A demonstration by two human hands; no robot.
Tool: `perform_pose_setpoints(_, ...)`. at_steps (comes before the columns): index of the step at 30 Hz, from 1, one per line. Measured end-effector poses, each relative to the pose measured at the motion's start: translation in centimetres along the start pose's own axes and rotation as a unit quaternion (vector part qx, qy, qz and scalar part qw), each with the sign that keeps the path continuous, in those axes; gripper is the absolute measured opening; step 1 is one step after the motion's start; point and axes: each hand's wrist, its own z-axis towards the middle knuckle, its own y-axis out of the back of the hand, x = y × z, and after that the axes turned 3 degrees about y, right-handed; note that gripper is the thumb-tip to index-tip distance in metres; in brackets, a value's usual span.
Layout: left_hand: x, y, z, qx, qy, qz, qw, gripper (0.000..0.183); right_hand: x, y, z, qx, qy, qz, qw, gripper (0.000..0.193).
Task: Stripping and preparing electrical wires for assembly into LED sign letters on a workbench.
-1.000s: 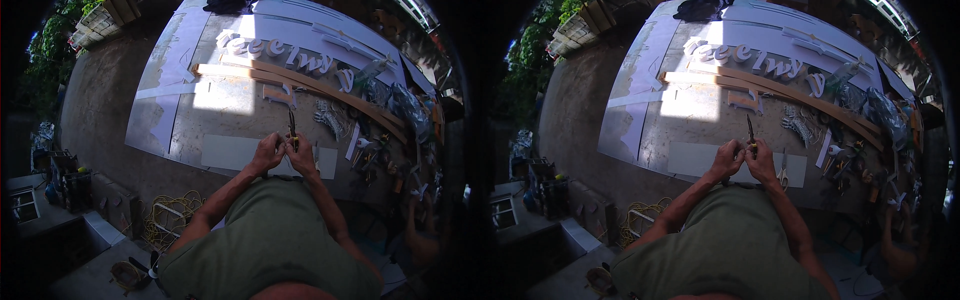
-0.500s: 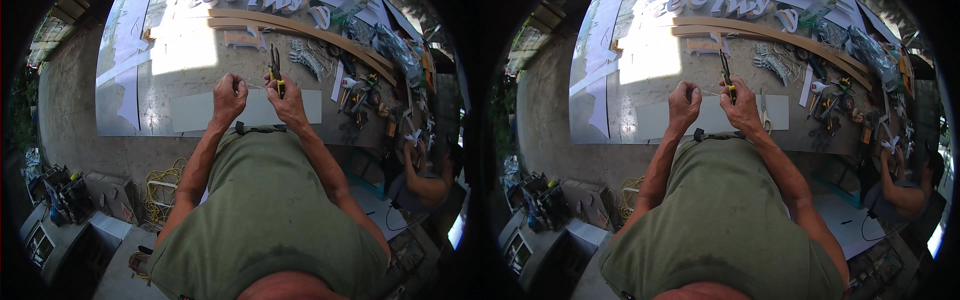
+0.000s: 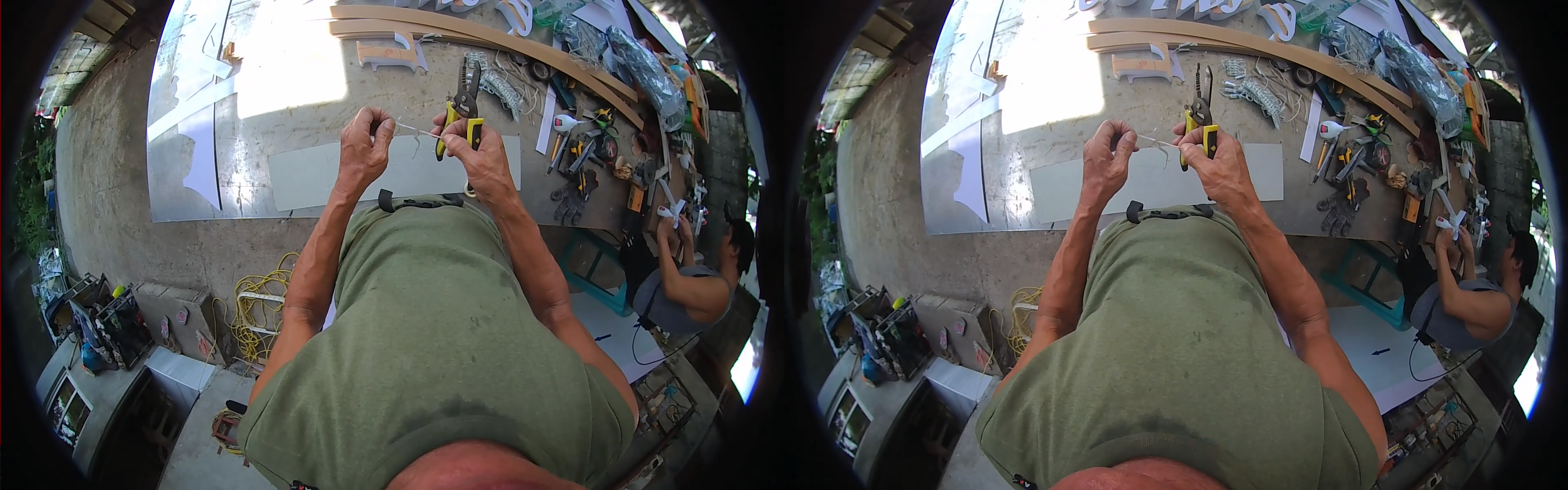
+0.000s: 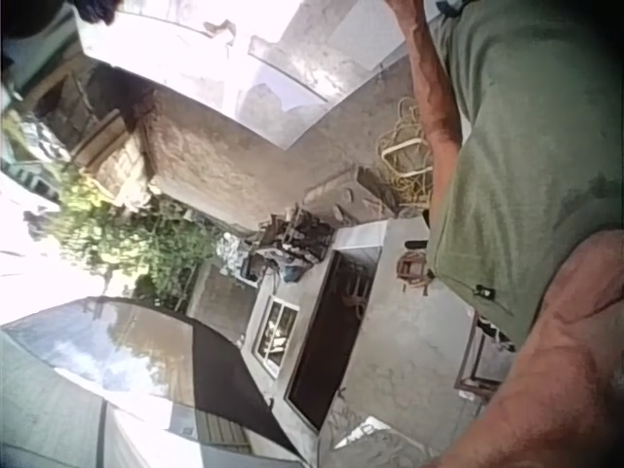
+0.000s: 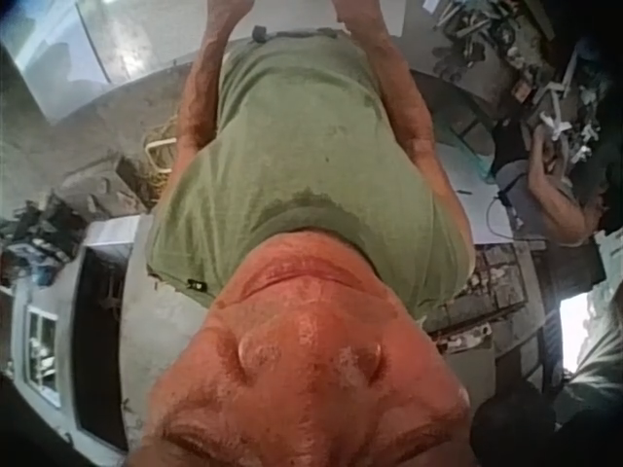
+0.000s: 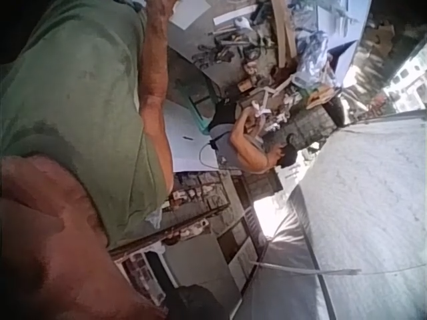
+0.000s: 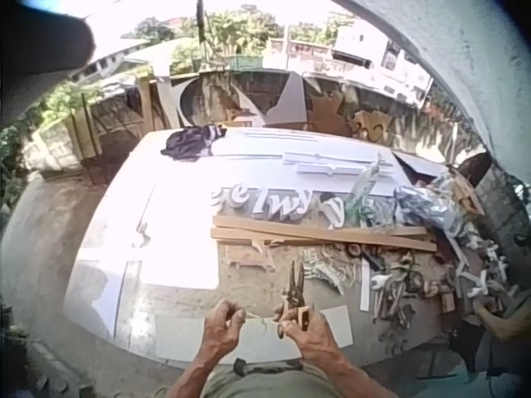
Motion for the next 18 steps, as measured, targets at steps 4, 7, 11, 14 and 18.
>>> perform_pose_setpoints(4, 0.4, -0.1, 0.3, -0.04, -0.049, 0.031, 0.998, 0.011, -0.1, -0.4, -0.3, -0.001, 0.007, -0.002, 1.0, 0.008)
perform_pose_setpoints(7, 0.5, 0.0, 0.3, -0.051, -0.051, 0.038, 0.997, 0.01, 0.0, -0.5, -0.5, 0.006, 0.009, 0.003, 1.0, 0.008)
perform_pose_setpoints(11, 0.6, -0.1, 0.0, -0.035, 0.004, 0.0, 0.999, 0.01, 0.4, -0.4, -0.5, 0.006, -0.001, 0.009, 1.0, 0.008)
perform_pose_setpoints(14, -1.0, -0.9, -0.2, 0.003, 0.038, -0.197, 0.98, 0.014, 1.4, -0.3, -0.3, -0.012, -0.007, 0.046, 0.999, 0.008)
perform_pose_setpoints(18, -2.0, -1.3, -1.1, 0.13, 0.096, -0.339, 0.927, 0.032, 1.2, 0.6, 0.8, 0.001, -0.007, 0.069, 0.998, 0.009)
